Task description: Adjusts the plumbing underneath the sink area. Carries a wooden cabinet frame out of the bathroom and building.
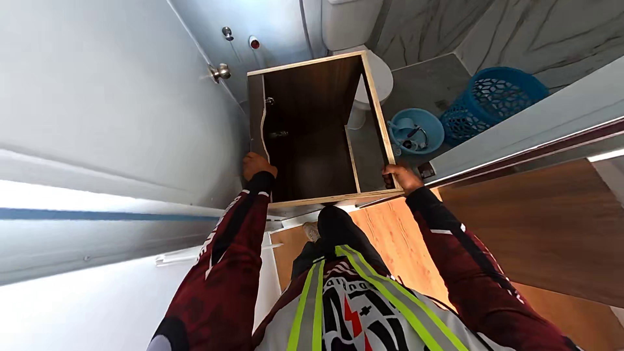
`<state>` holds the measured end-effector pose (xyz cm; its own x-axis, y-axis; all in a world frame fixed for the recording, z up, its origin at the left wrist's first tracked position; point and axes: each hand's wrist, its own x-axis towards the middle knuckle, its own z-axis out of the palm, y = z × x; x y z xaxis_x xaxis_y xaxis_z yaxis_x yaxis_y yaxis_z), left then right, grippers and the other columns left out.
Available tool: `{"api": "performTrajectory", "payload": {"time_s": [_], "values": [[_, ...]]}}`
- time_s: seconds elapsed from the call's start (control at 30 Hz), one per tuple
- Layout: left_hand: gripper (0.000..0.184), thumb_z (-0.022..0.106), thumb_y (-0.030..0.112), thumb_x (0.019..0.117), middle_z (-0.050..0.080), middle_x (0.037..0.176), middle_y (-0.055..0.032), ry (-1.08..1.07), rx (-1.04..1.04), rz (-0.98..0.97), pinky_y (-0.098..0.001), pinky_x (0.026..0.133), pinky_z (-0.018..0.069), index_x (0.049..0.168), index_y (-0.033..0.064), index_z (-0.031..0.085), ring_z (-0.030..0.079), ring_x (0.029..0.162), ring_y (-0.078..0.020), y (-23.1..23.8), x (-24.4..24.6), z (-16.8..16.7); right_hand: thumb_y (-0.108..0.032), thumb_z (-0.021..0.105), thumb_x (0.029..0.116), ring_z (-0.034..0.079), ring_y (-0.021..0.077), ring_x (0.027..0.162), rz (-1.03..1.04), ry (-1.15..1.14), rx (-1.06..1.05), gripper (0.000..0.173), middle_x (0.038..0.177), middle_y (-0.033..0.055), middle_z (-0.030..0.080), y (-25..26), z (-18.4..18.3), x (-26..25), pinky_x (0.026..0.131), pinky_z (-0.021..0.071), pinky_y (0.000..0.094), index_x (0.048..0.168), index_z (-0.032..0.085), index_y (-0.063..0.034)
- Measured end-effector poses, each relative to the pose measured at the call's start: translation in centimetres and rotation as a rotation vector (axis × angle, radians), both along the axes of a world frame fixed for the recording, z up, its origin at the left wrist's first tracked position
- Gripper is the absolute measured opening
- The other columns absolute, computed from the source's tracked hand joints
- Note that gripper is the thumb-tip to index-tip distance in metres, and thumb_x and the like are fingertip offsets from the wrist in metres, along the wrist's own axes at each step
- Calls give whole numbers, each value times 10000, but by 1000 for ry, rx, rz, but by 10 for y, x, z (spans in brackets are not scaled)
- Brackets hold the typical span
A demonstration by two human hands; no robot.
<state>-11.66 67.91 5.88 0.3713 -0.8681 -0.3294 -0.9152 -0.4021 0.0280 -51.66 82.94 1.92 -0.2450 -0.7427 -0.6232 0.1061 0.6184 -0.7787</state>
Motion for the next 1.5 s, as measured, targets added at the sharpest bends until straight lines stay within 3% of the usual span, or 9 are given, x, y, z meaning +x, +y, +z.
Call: {"api": "performTrajectory", "payload": {"time_s": [0.1,0.23,0.6,0.77,0.9,1.0,1.37,1.5], "values": [[980,830,351,728,502,1414,-304,-31,22,2,-571,883,577,1479,-71,362,619,1205,-429,12,5,-14,-208,622,914,506,92,504,-8,14,11,176,658,-15,523,12,2,4,482,478,272,1051,596,-100],[984,840,339,718,510,1406,-301,-34,40,43,-566,875,580,1470,-73,358,629,1193,-421,28,8,-24,-225,642,904,505,90,493,-2,35,21,167,649,-17,522,18,-4,3,474,477,266,1021,611,-109],[999,857,337,703,524,1383,-312,-84,79,121,-569,857,579,1461,-84,362,644,1161,-425,83,12,-21,-132,636,835,499,101,468,73,34,-7,222,638,-10,525,42,-1,6,457,480,279,1039,585,-64],[1006,859,341,714,514,1391,-313,-113,77,120,-570,835,588,1465,-84,343,662,1126,-432,102,11,-17,-108,639,853,513,118,482,76,46,-41,231,653,11,545,67,-7,8,472,492,301,1068,598,-35],[991,850,292,724,489,1414,-341,-75,48,101,-629,856,566,1479,-81,327,634,1155,-483,118,6,-14,-115,645,849,536,130,506,81,47,-31,264,673,36,576,85,-17,2,497,502,308,1092,614,-17],[991,843,283,727,483,1420,-337,-88,54,94,-622,854,567,1481,-82,314,643,1143,-472,128,3,-14,-94,645,860,528,127,508,66,27,-31,316,714,51,591,103,-25,1,493,497,301,1161,597,-9],[957,839,288,733,472,1421,-330,-124,78,97,-601,807,583,1456,-73,328,670,1081,-461,173,-5,-22,-121,664,753,514,125,476,64,-3,-55,358,676,35,574,148,-34,-9,455,479,302,1100,608,-52],[944,831,301,755,504,1402,-321,-118,133,98,-616,849,566,1470,-69,338,658,1111,-462,191,-9,-18,-126,665,753,520,122,477,66,-20,-37,343,684,25,571,162,-32,-13,448,487,298,1077,605,-30]]}}
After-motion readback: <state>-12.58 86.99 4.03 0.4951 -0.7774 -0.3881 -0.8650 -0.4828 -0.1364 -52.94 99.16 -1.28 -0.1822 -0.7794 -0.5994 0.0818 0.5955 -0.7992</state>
